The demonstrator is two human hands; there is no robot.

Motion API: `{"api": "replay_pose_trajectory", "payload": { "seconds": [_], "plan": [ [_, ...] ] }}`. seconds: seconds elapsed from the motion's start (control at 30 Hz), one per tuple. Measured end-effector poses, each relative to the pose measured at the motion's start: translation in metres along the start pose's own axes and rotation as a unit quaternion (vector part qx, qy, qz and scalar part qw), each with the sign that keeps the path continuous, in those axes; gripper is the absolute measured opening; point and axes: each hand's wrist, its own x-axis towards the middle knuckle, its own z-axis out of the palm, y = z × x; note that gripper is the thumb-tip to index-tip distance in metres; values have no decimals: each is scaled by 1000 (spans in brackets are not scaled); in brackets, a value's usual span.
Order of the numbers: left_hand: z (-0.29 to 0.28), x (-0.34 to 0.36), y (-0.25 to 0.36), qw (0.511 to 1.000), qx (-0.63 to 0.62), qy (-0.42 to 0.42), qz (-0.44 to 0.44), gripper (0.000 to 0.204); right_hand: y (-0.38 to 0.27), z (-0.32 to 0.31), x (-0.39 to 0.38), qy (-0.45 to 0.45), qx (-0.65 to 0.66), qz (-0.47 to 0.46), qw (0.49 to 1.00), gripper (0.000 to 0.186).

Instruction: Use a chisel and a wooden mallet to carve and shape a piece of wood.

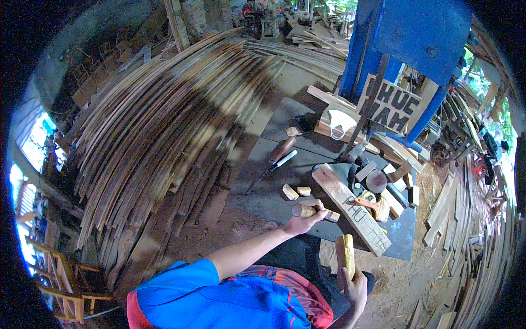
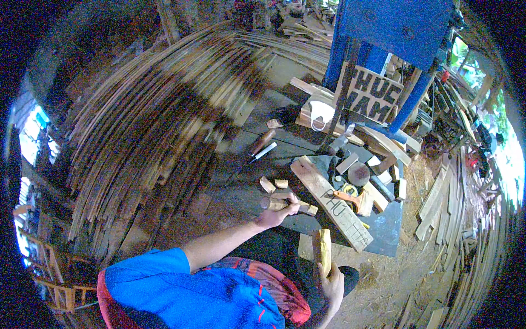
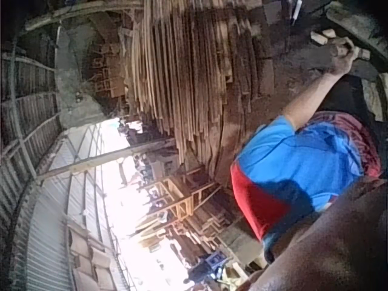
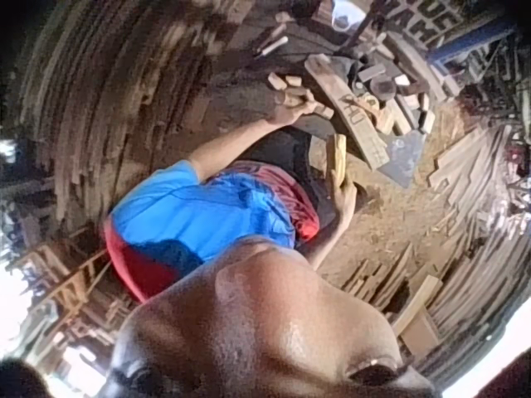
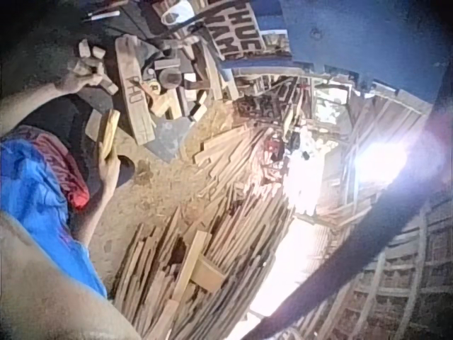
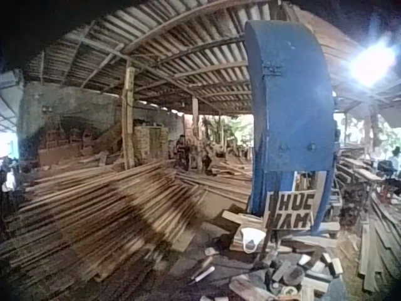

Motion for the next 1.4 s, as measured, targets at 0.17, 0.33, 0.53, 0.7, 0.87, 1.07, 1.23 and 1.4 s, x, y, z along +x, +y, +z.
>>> {"api": "replay_pose_trajectory", "payload": {
  "seconds": [0.17, 0.33, 0.53, 0.7, 0.87, 1.07, 1.23, 1.4],
  "plan": [
    [0, -2, 0, 1000, -14, 8, -1, 21, -4, -2, 1, -22, -16, 14, 1000, 45],
    [-1, -7, 0, 999, -33, 10, -7, 21, 6, 3, -2, -13, -16, -50, 999, 43],
    [2, -2, -20, 1000, 8, 13, -1, 19, -13, -8, -9, 4, -48, -33, 998, 45],
    [-3, 13, 5, 995, -78, 48, -29, 19, -36, -10, -2, -13, -15, -10, 1000, 52],
    [2, 45, -7, 971, -206, 47, -116, 28, -27, -14, -7, 20, -32, 12, 999, 54],
    [4, 64, 8, 966, -212, 60, -135, 29, -16, -12, -10, 26, -42, 21, 999, 54],
    [2, 74, 10, 970, -204, 52, -119, 28, -35, -21, -10, -16, -14, 51, 998, 53],
    [10, 79, 6, 970, -204, 64, -118, 29, -26, -17, -9, -2, -28, 40, 999, 54]
  ]
}}
